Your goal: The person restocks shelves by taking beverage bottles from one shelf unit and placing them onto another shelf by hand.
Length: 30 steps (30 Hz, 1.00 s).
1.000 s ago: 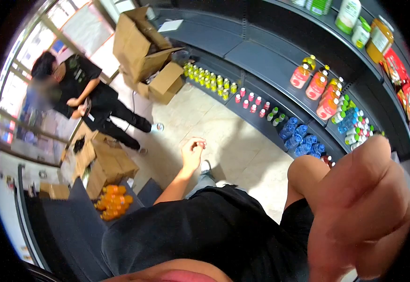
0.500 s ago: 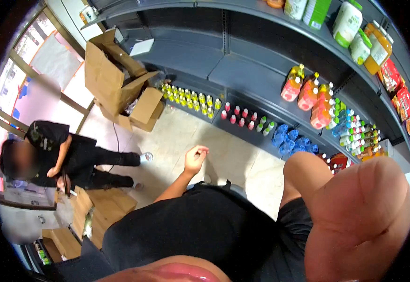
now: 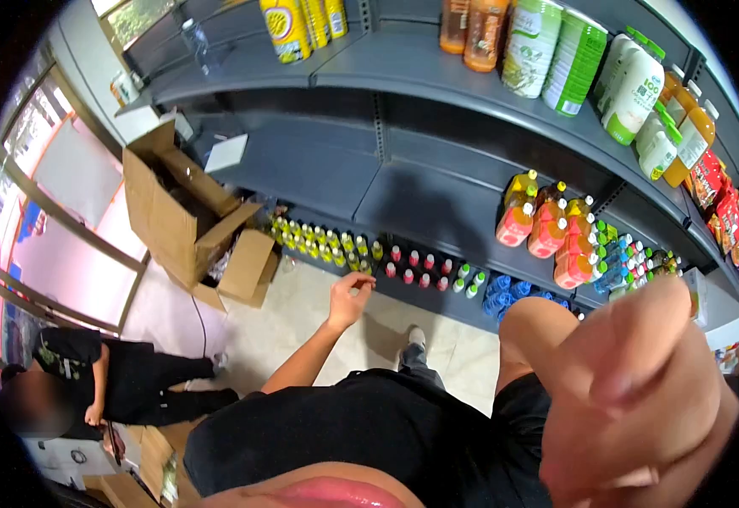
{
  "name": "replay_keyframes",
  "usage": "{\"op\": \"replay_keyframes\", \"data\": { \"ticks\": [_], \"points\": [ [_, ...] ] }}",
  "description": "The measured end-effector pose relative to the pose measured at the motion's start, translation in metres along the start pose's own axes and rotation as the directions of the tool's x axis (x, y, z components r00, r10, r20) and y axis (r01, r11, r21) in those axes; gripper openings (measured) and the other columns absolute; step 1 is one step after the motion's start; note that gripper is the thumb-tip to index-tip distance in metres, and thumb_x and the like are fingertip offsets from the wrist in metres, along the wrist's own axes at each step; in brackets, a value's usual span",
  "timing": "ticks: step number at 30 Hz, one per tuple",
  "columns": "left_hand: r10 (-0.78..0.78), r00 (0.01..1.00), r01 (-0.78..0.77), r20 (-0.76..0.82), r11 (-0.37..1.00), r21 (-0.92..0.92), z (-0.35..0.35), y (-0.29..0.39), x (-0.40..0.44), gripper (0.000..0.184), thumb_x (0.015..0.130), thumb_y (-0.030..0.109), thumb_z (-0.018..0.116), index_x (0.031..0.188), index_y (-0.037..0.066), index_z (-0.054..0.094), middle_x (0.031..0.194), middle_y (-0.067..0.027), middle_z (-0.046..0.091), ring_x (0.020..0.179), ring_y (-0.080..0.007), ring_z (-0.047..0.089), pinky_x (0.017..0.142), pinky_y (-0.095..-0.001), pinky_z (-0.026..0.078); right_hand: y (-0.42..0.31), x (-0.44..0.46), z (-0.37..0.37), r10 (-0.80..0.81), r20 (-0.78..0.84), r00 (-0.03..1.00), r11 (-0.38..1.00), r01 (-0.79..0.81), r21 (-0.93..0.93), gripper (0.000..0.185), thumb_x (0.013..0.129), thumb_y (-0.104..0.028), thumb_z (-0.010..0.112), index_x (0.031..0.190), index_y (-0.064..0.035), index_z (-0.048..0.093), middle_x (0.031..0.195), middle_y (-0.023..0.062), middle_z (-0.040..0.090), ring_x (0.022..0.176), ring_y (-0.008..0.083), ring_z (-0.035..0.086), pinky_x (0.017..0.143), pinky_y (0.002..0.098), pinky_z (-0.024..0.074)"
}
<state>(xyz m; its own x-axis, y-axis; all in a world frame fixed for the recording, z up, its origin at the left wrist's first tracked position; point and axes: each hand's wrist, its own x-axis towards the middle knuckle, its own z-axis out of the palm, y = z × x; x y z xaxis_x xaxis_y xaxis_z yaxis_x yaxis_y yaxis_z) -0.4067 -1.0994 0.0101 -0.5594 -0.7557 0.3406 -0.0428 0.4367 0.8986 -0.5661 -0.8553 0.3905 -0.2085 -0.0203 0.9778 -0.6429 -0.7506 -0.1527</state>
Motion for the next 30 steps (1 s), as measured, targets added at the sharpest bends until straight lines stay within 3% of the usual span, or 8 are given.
{"op": "replay_keyframes", "data": {
  "ticks": [3, 7, 9, 11, 15, 20, 22, 30],
  "points": [
    [0.272, 0.96, -0.265, -0.07, 0.96, 0.091, 0.009, 0.043, 0.094, 0.007, 0.088, 0.001, 0.066, 0.091, 0.0, 0.072, 0.085, -0.0101, 0.075, 0.077, -0.0189, 0.072, 0.074, -0.03, 0.056, 0.06, 0.009, -0.003, 0.017, -0.071, 0.997, 1.0, -0.017, 0.003, 0.023, 0.091, -0.012, 0.073, 0.113, -0.0038, 0.069, 0.096, 0.0044, 0.067, 0.082, 0.0117, 0.063, 0.075, 0.0254, 0.0513],
    [0.712, 0.693, -0.708, -0.108, 0.701, 0.082, 0.012, 0.142, 0.233, 0.006, 0.087, -0.002, 0.066, 0.089, 0.001, 0.071, 0.085, -0.0109, 0.073, 0.077, -0.0217, 0.072, 0.073, -0.0327, 0.056, 0.192, 0.023, 0.009, 0.266, -0.093, 0.96, 0.952, -0.276, -0.133, 0.023, 0.094, -0.007, 0.07, 0.116, -0.0021, 0.071, 0.099, 0.0063, 0.069, 0.087, 0.0116, 0.065, 0.078, 0.0249, 0.0542],
    [0.731, 0.668, -0.734, -0.137, 0.678, 0.033, 0.027, 0.186, 0.297, 0.007, 0.088, -0.002, 0.065, 0.092, 0.0, 0.071, 0.086, -0.0106, 0.074, 0.078, -0.0214, 0.072, 0.075, -0.0325, 0.057, 0.278, 0.019, 0.006, 0.366, 0.03, 0.93, 0.894, -0.343, -0.289, 0.025, 0.091, -0.008, 0.072, 0.116, -0.0054, 0.072, 0.115, 0.0104, 0.067, 0.103, 0.0177, 0.067, 0.09, 0.0308, 0.0555],
    [0.531, 0.836, -0.549, -0.14, 0.814, -0.188, 0.053, 0.219, 0.351, 0.015, 0.089, 0.001, 0.066, 0.103, 0.0, 0.07, 0.091, -0.0106, 0.075, 0.082, -0.0205, 0.073, 0.077, -0.0318, 0.057, 0.346, 0.007, 0.0, 0.276, 0.087, 0.957, 0.819, -0.187, -0.543, 0.038, 0.082, -0.017, 0.078, 0.118, -0.0079, 0.071, 0.127, 0.0224, 0.062, 0.122, 0.0369, 0.062, 0.104, 0.0418, 0.0497],
    [0.379, 0.92, -0.385, 0.099, 0.921, 0.055, 0.094, 0.227, 0.435, 0.046, 0.092, 0.018, 0.073, 0.133, 0.001, 0.059, 0.117, -0.0144, 0.072, 0.1, -0.0193, 0.07, 0.089, -0.0332, 0.056, 0.388, -0.006, 0.005, 0.348, 0.068, 0.935, 0.766, -0.242, -0.595, 0.044, 0.082, -0.025, 0.076, 0.122, -0.0098, 0.069, 0.141, 0.0365, 0.049, 0.142, 0.052, 0.036, 0.118, 0.0569, 0.0299],
    [0.528, 0.757, -0.577, 0.384, 0.817, 0.014, 0.12, 0.197, 0.468, 0.078, 0.088, 0.023, 0.076, 0.152, -0.002, 0.039, 0.139, -0.0227, 0.063, 0.121, -0.0346, 0.066, 0.103, -0.0395, 0.052, 0.409, -0.011, 0.001, 0.431, 0.026, 0.902, 0.751, -0.342, -0.565, 0.052, 0.081, -0.028, 0.077, 0.127, -0.0068, 0.065, 0.142, 0.0449, 0.043, 0.144, 0.0572, 0.031, 0.121, 0.0567, 0.0246],
    [0.486, 0.693, -0.531, 0.532, 0.844, -0.079, 0.12, 0.201, 0.471, 0.083, 0.089, 0.021, 0.075, 0.157, -0.002, 0.033, 0.139, -0.0224, 0.062, 0.125, -0.0351, 0.063, 0.106, -0.0403, 0.05, 0.418, -0.007, -0.005, 0.498, 0.068, 0.864, 0.775, -0.409, -0.481, 0.054, 0.08, -0.029, 0.078, 0.127, -0.0068, 0.065, 0.143, 0.0453, 0.042, 0.143, 0.0572, 0.032, 0.121, 0.0561, 0.0252],
    [0.28, 0.906, -0.289, 0.317, 0.957, -0.021, 0.096, 0.23, 0.44, 0.072, 0.084, 0.018, 0.081, 0.139, -0.007, 0.041, 0.128, -0.0224, 0.064, 0.119, -0.0285, 0.064, 0.102, -0.0376, 0.051, 0.401, -0.011, 0.002, 0.443, 0.037, 0.896, 0.75, -0.347, -0.563, 0.04, 0.079, -0.022, 0.078, 0.116, -0.0087, 0.069, 0.126, 0.0255, 0.058, 0.124, 0.0419, 0.053, 0.104, 0.0496, 0.0445]
  ]
}}
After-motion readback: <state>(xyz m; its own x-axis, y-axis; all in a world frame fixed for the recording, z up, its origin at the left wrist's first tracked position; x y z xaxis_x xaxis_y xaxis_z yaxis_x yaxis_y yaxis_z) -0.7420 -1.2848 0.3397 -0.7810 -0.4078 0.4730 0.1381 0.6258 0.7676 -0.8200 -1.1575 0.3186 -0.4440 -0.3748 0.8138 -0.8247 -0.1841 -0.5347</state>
